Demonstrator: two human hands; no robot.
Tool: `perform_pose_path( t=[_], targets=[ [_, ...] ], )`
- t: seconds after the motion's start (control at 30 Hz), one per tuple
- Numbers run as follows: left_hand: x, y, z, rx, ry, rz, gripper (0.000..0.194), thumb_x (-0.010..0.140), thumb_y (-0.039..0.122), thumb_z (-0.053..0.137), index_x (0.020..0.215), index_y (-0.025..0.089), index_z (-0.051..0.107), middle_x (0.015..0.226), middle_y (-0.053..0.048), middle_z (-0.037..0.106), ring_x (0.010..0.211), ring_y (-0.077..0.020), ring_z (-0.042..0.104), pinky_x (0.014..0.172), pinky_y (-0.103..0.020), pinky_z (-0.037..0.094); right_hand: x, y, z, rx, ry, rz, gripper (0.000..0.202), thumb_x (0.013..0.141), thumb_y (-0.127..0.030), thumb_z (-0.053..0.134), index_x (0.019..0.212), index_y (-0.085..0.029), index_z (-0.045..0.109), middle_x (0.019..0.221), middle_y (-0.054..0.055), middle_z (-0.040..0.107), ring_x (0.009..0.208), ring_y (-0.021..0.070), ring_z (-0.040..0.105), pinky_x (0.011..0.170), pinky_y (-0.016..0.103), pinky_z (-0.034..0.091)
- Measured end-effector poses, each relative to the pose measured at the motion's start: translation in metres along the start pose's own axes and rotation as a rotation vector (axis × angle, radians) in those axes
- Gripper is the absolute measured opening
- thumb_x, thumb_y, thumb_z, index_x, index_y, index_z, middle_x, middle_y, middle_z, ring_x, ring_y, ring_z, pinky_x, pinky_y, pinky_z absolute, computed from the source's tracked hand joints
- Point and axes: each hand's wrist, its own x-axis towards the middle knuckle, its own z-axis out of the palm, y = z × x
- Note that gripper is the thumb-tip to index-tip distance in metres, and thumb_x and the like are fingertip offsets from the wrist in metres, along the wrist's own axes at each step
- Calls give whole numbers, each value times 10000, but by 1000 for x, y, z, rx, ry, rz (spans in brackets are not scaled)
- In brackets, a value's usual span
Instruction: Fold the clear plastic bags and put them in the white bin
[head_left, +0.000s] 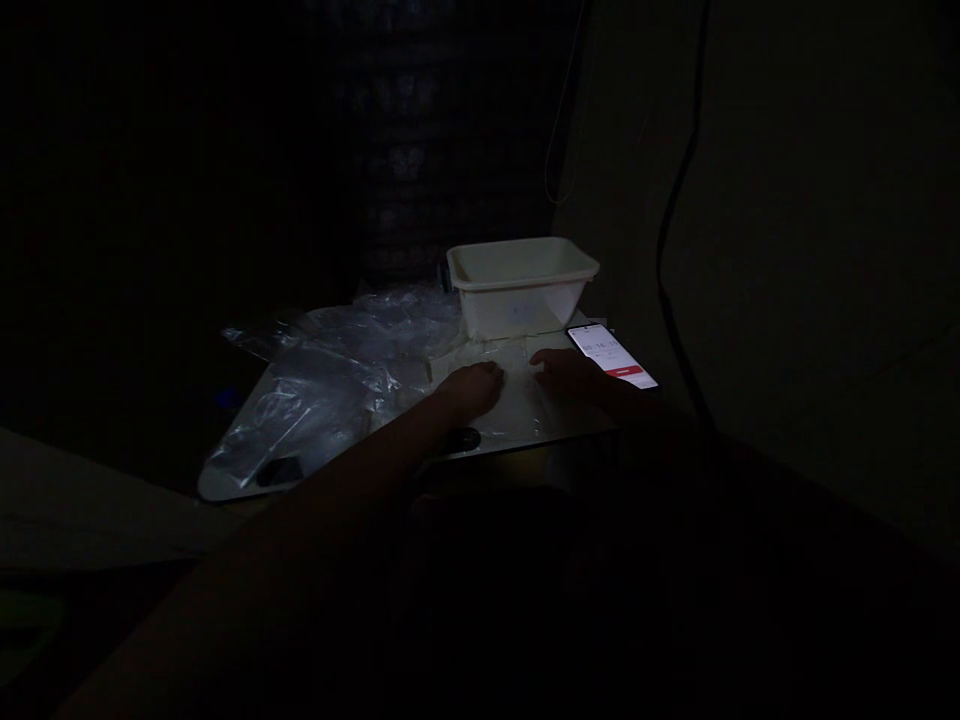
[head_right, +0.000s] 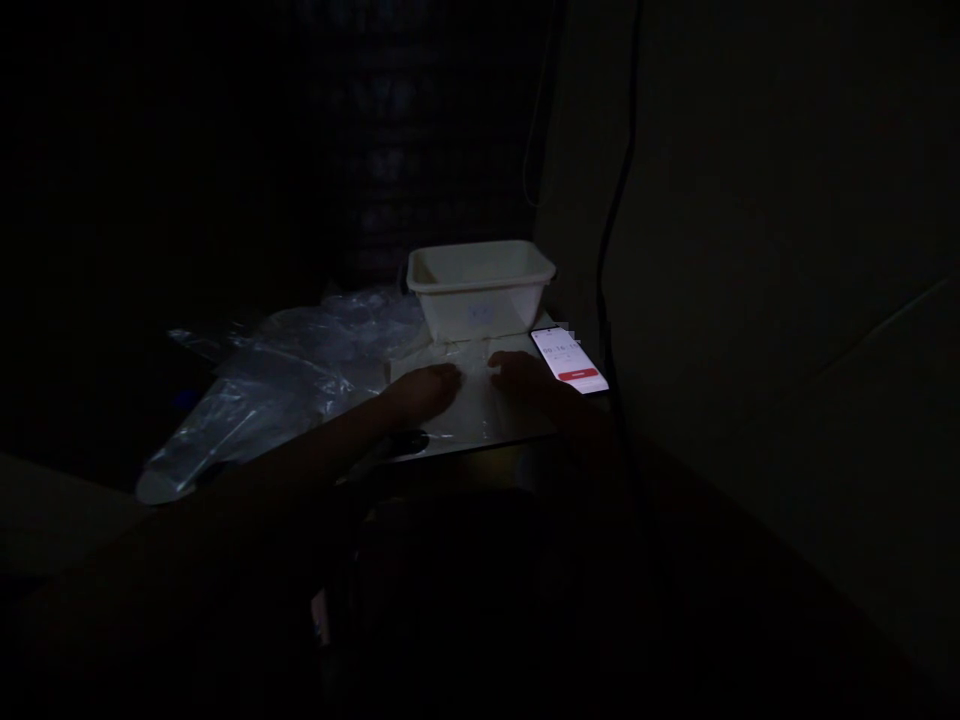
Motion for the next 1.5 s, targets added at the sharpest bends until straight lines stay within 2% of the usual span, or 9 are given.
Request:
perform_pose_path(
  t=[0.23, 0.33, 0.5, 0.6, 0.73, 0.9, 1.1, 1.33, 1.5],
  targets=[
    [-1, 5, 0, 81, 8, 52, 339, 823, 259, 230, 956, 93, 494, 972, -119, 517, 862, -175, 507, 715, -284, 397, 3, 0, 6, -34, 18, 30, 328, 754, -395, 373, 967, -199, 528, 918, 55, 615, 795, 181, 561, 623, 262, 415],
    [-3, 5, -2, 95, 5, 53, 346, 819, 263, 230, 975, 91, 487, 990, -121, 513, 890, -182, 493, 724, -289, 391, 4, 0, 7, -56, 3, 17, 334, 746, -413, 386, 966, -201, 522, 904, 56, 617, 784, 181, 562, 613, 260, 409],
    [-6, 2, -6, 147, 17, -70, 395, 818, 311, 213, 1007, 86, 478, 1052, -144, 500, 979, -222, 445, 770, -342, 357, 4, 2, 9, -49, -6, 28, 313, 737, -391, 408, 971, -212, 514, 881, 47, 617, 768, 173, 563, 606, 256, 403],
    [-6, 1, -4, 118, 19, -112, 462, 824, 360, 180, 1150, 95, 374, 1225, -145, 382, 1109, -226, 344, 841, -363, 308, 3, 1, 9, -55, -1, 22, 319, 742, -389, 395, 979, -208, 507, 879, 51, 616, 767, 177, 562, 609, 264, 400],
    [-3, 6, 2, 25, -106, -97, 517, 823, 430, 99, 1271, 192, 197, 1342, -94, 207, 1210, -234, 185, 876, -416, 263, 4, 1, 9, -58, -1, 18, 310, 739, -380, 408, 972, -202, 508, 882, 52, 615, 768, 174, 560, 614, 259, 393],
    [-1, 10, 4, 26, -198, -120, 540, 810, 469, 80, 1289, 231, 152, 1359, -95, 145, 1224, -265, 133, 882, -485, 219, 5, 1, 9, -50, 0, 9, 303, 740, -379, 405, 957, -194, 508, 865, 44, 615, 762, 163, 556, 606, 246, 386],
    [-1, 9, 4, 11, -214, -114, 558, 802, 489, 75, 1294, 230, 128, 1363, -95, 126, 1227, -274, 108, 893, -506, 185, 6, 3, 9, -92, 44, 84, 390, 732, -478, 378, 972, -195, 498, 871, 59, 610, 767, 181, 555, 584, 250, 385],
    [-1, 7, 6, -4, -204, -101, 565, 798, 498, 70, 1293, 230, 133, 1359, -102, 140, 1225, -283, 110, 894, -528, 163, 10, 6, 11, -101, 58, 95, 360, 749, -442, 372, 966, -186, 502, 878, 66, 610, 777, 185, 553, 591, 257, 391],
    [-3, 8, 5, -4, -165, -84, 554, 805, 485, 86, 1284, 220, 169, 1347, -119, 177, 1215, -289, 140, 884, -535, 166, 11, 3, 11, -58, 69, 79, 465, 728, -528, 357, 1009, -183, 492, 906, 72, 607, 793, 192, 554, 603, 264, 396]
  ],
)
